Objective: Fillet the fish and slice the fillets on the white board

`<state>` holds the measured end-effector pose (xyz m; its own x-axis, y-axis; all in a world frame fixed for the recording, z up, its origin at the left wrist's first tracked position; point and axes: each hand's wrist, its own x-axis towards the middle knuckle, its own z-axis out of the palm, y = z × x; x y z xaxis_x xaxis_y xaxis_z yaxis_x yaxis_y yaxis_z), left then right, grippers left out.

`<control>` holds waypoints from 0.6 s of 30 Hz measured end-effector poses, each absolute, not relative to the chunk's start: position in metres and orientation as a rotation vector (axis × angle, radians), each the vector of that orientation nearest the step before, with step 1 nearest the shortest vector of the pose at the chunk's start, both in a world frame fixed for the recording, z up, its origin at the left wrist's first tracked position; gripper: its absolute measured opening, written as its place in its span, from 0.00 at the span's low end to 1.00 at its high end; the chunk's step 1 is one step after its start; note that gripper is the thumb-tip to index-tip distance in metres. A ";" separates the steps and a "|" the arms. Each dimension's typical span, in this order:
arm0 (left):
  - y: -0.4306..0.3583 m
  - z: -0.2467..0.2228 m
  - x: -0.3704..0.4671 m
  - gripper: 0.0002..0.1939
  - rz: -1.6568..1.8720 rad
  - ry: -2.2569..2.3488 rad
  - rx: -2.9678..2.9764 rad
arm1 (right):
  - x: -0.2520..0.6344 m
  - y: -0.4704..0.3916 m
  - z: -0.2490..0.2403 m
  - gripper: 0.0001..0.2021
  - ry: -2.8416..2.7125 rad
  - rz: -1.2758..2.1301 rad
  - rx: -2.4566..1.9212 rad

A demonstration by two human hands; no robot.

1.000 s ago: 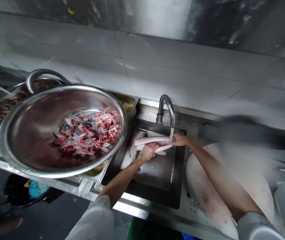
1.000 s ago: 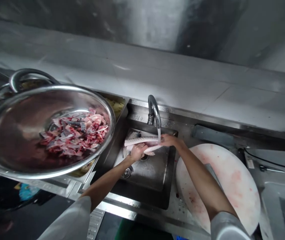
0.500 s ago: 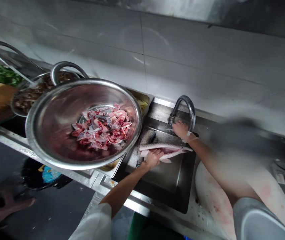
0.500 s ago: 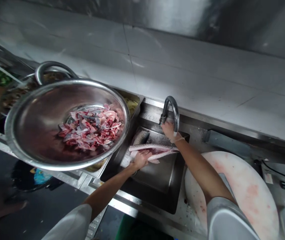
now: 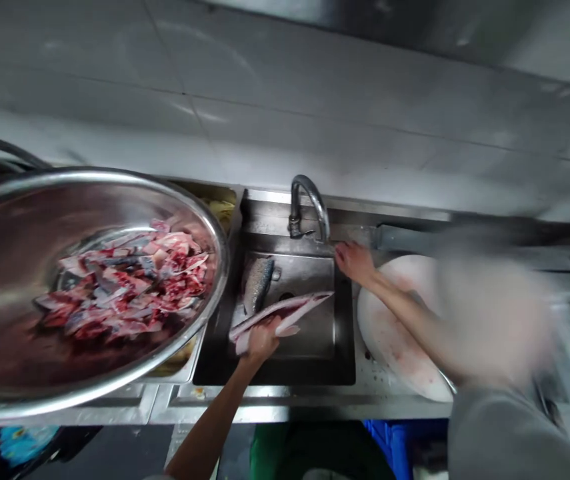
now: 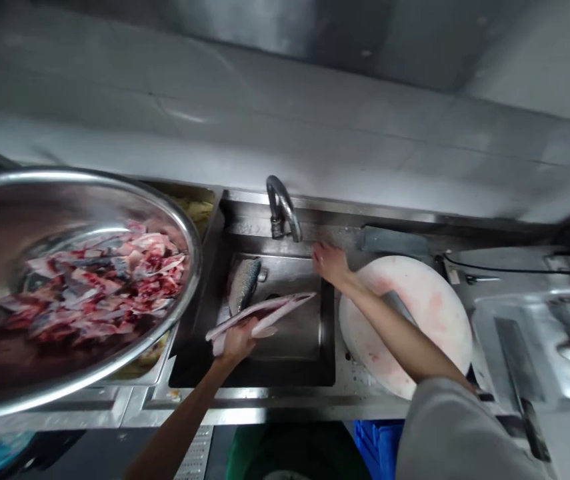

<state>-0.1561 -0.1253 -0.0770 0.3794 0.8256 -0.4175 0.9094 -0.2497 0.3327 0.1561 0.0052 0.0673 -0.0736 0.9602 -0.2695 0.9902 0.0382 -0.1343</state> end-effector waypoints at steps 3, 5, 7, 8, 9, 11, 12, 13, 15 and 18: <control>-0.134 -0.068 -0.163 0.15 -0.288 1.554 2.103 | 0.228 -0.126 0.065 0.19 2.069 -0.270 2.295; -0.139 -0.058 -0.167 0.12 -0.308 1.602 2.086 | 0.277 -0.218 0.054 0.17 1.792 -0.102 2.509; -0.143 -0.043 -0.170 0.10 -0.245 1.657 2.085 | 0.314 -0.295 0.037 0.17 1.517 -0.037 2.595; -0.145 -0.034 -0.170 0.08 -0.169 1.682 2.089 | 0.326 -0.325 0.028 0.16 1.473 -0.062 2.603; -0.148 -0.023 -0.170 0.07 -0.064 1.706 2.090 | 0.333 -0.347 0.020 0.16 1.458 -0.103 2.603; -0.152 0.001 -0.163 0.03 0.198 1.745 2.065 | 0.335 -0.371 0.007 0.16 1.494 -0.212 2.576; -0.155 0.014 -0.158 0.03 0.327 1.756 2.035 | 0.334 -0.374 0.003 0.16 1.530 -0.268 2.548; -0.159 0.028 -0.150 0.04 0.447 1.770 1.989 | 0.331 -0.373 0.001 0.17 1.571 -0.326 2.512; -0.169 0.056 -0.130 0.11 0.647 1.818 1.856 | 0.330 -0.365 0.002 0.19 1.648 -0.445 2.442; -0.190 0.093 -0.083 0.21 0.879 1.862 1.607 | 0.342 -0.357 0.012 0.22 1.724 -0.629 2.468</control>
